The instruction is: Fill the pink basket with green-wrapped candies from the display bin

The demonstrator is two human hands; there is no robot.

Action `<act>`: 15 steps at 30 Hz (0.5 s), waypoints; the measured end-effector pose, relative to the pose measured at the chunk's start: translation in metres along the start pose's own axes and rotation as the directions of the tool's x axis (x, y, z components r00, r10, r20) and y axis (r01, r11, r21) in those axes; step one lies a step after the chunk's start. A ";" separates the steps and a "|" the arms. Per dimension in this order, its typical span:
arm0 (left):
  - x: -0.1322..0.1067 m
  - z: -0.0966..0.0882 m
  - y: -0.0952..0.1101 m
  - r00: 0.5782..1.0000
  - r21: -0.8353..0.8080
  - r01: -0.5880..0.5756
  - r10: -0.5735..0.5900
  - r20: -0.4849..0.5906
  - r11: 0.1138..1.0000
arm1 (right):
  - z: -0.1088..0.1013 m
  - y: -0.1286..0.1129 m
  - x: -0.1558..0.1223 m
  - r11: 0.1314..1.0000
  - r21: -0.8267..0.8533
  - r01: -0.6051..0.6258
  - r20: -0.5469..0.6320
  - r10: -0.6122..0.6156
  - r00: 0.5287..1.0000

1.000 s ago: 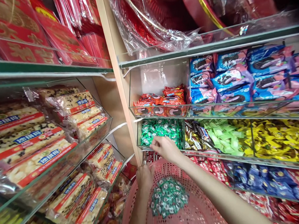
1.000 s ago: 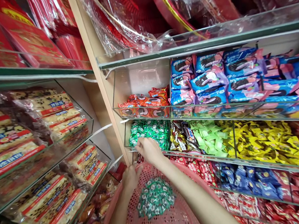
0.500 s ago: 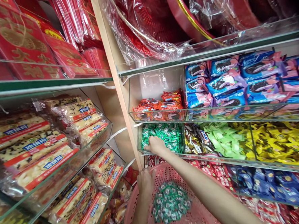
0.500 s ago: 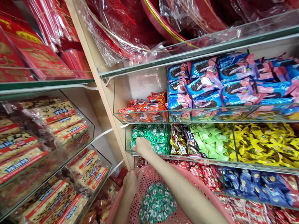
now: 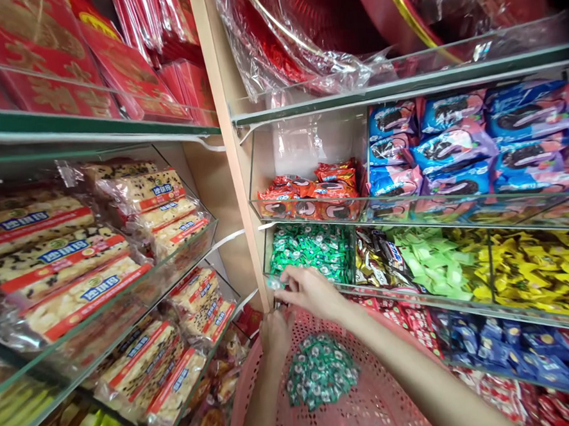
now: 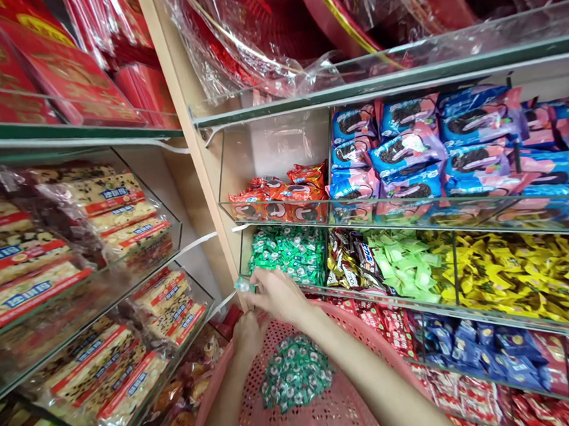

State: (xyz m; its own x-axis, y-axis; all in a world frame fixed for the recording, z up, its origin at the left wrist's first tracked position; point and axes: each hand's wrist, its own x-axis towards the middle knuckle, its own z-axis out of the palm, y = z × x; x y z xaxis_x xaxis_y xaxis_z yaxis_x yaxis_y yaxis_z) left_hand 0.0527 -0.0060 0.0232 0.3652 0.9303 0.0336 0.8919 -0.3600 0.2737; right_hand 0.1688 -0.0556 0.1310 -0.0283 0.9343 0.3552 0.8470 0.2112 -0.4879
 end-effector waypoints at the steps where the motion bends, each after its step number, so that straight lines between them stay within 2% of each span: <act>1: 0.000 0.001 -0.001 1.000 0.002 0.010 -0.010 0.013 1.000 | 0.001 0.000 -0.010 0.999 0.038 0.038 0.035 -0.039 0.999; 4: 0.001 0.003 -0.003 0.999 0.002 0.038 -0.038 0.024 0.999 | 0.005 0.009 -0.034 0.996 0.070 0.057 0.090 -0.064 0.994; 7: -0.001 0.002 -0.002 1.000 -0.010 0.015 -0.015 0.006 1.000 | 0.009 0.028 -0.048 1.000 0.017 -0.021 0.169 0.018 0.986; 11: -0.003 -0.003 0.001 1.000 -0.002 -0.025 0.025 -0.004 1.000 | 0.023 0.055 -0.058 0.983 -0.124 -0.134 0.327 0.168 0.930; 15: -0.004 -0.005 0.003 0.999 0.008 -0.037 0.037 -0.012 0.999 | 0.050 0.075 -0.064 0.951 -0.263 -0.165 0.394 0.262 0.881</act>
State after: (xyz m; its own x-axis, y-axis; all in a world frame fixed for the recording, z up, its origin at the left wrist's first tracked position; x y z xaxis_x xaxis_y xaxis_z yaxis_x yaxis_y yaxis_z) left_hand 0.0532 -0.0104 0.0284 0.3945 0.9172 0.0553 0.8799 -0.3945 0.2648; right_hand 0.2076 -0.0853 0.0313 -0.0122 0.9916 -0.1289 0.9494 -0.0290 -0.3127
